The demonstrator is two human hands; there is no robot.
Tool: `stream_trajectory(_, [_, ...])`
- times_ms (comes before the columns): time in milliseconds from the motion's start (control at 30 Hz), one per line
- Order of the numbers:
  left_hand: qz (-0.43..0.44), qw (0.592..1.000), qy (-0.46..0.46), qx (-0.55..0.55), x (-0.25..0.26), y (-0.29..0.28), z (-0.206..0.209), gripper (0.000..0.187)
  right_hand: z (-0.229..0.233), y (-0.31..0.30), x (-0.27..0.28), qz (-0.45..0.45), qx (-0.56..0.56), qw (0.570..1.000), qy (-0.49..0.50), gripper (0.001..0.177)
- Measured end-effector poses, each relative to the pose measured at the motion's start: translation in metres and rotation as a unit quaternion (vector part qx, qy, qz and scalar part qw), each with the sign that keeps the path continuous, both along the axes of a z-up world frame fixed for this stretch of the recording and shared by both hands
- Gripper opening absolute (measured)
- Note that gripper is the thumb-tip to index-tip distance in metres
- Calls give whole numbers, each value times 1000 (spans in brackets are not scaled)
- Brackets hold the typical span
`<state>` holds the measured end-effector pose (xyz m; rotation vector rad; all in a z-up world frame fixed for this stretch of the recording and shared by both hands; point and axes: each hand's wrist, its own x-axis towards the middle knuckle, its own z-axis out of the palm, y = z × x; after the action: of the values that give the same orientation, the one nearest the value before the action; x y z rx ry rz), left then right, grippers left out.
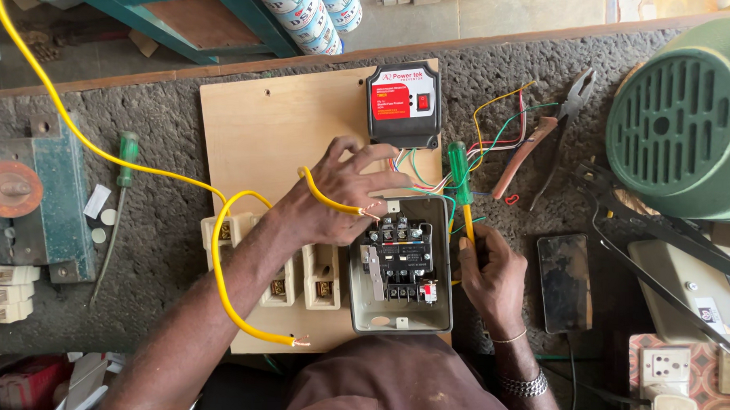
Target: The person strips the insulation from yellow wires using pliers and connects them to terminals on a wooden board and a control box. They use a screwdriver to tighten the connections and organize the wires.
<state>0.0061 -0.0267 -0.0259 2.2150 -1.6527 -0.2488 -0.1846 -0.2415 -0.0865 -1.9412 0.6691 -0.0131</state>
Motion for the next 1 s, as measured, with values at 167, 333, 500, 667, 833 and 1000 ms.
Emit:
stream_trajectory(167, [62,966,143,-204,-1,15,14,4,-2,-1,-3,4,-13,1000,-16,18])
stream_trajectory(333, [151,941,248,-175,-18,-32,15,13,-4,-1,-3,-16,12,999,-25,20])
stream_trajectory(500, [125,963,45,-233,5,-65,15,37,4,-6,-18,-66,82,994,-24,30])
stream_trajectory(667, [186,982,10,20,22,-39,14,9,15,1,-38,-24,-120,992,-36,48])
stream_trajectory(833, [96,987,-128,19,20,-32,-10,13,24,2,-34,50,-237,964,110,30])
stream_trajectory(1000, [51,985,-156,-46,27,-25,-27,14,48,-9,-26,78,-283,955,46,20])
